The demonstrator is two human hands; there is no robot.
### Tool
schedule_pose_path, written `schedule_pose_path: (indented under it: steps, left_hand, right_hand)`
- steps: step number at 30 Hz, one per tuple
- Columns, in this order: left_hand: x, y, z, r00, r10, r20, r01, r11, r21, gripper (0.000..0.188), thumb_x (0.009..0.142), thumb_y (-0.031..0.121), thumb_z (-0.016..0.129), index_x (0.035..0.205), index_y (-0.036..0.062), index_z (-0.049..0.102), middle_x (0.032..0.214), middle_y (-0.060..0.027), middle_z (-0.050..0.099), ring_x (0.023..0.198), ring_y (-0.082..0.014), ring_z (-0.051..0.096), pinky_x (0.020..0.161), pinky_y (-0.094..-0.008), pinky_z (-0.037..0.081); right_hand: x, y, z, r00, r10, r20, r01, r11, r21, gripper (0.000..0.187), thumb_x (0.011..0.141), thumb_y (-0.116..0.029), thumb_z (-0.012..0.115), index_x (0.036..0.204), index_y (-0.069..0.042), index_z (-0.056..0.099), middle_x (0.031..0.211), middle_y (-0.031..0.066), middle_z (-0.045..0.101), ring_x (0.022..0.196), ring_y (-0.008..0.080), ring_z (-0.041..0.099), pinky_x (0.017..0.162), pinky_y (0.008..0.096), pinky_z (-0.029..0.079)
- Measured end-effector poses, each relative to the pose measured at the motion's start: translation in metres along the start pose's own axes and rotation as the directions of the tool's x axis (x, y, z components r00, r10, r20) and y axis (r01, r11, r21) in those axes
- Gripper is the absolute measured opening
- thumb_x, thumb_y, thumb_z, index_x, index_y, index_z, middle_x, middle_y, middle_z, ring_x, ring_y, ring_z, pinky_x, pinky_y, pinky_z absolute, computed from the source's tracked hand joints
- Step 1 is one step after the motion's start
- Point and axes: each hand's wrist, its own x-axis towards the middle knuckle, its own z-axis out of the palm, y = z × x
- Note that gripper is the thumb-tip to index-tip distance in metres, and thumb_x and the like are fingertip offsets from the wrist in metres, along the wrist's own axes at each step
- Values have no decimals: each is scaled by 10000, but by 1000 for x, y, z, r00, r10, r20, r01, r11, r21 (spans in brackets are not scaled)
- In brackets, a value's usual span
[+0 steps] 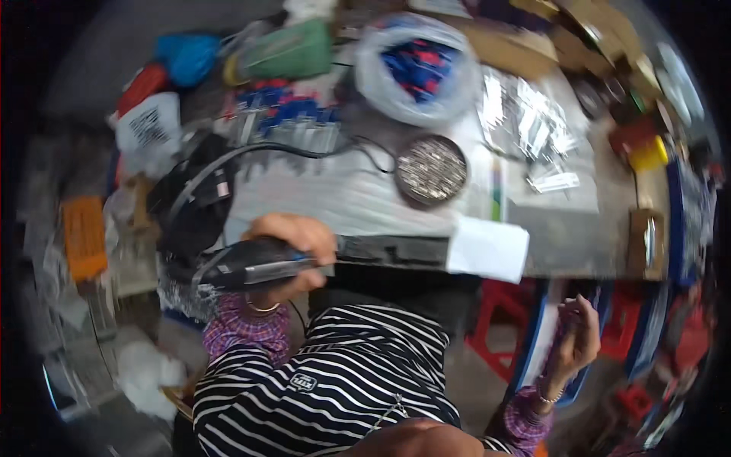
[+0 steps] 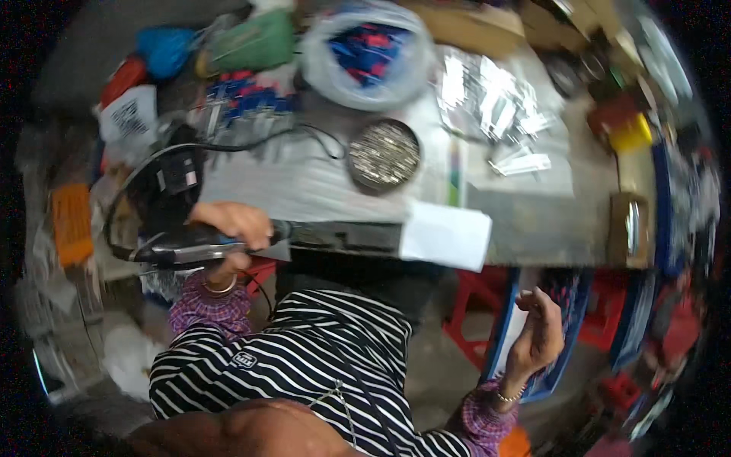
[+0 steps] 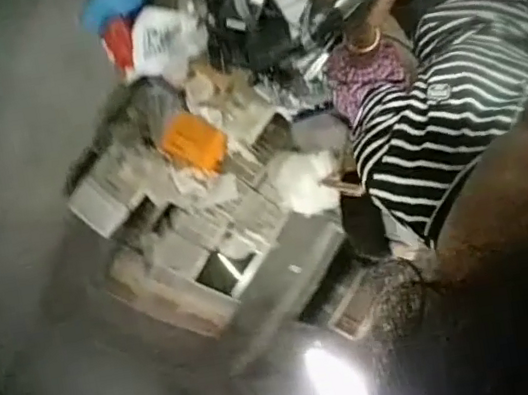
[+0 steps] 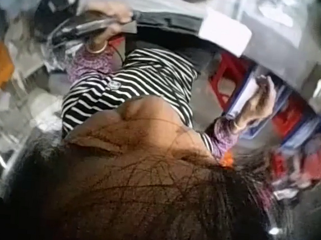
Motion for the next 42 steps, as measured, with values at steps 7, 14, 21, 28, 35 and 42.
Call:
schedule_pose_path:
  steps: [7,14,21,28,35,42]
  left_hand:
    - [-23,3,-34,998,9,-54,-3,995,105,335,740,105,771,914,33,494,687,-110,605,610,-203,605,581,-334,498]
    - [-24,-8,-48,998,4,-69,-8,998,-63,362,736,132,784,912,44,481,701,-98,618,615,-220,611,579,-357,496]
    - [-27,-27,-62,978,159,-135,-179,971,-156,330,693,38,780,872,15,504,663,-105,609,555,-205,612,519,-311,510]
    - [-30,-24,-75,990,52,-132,-77,978,-196,382,726,120,789,912,51,462,668,-104,616,564,-229,615,542,-354,508]
    - [-32,-23,-69,991,59,-120,-80,982,-173,381,745,130,776,928,50,452,678,-105,619,563,-230,612,527,-357,496]
    - [-36,-16,-65,987,-38,-154,6,980,-197,368,734,82,764,941,44,463,711,-111,616,637,-226,602,627,-377,492]
  right_hand:
    - [165,-112,146,755,-466,461,484,871,89,297,799,115,556,1068,3,616,978,115,669,890,212,650,771,293,502]
    - [216,-133,341,320,-537,780,781,616,104,251,723,-25,566,957,-65,648,817,150,638,778,354,614,691,418,508]
    - [207,-71,418,265,-510,818,900,436,-20,149,711,-23,563,860,-34,560,837,113,607,822,281,610,722,368,495]
    - [199,-61,425,280,-553,785,900,436,-14,202,732,-51,562,933,-50,547,881,81,572,888,249,573,778,345,466]
    - [214,-74,398,145,-642,753,917,373,141,95,687,-105,593,765,-62,626,908,74,584,873,243,582,783,346,467]
    - [206,-136,327,211,-656,725,938,343,38,122,699,-68,588,806,-28,631,921,89,604,836,233,614,701,341,508]
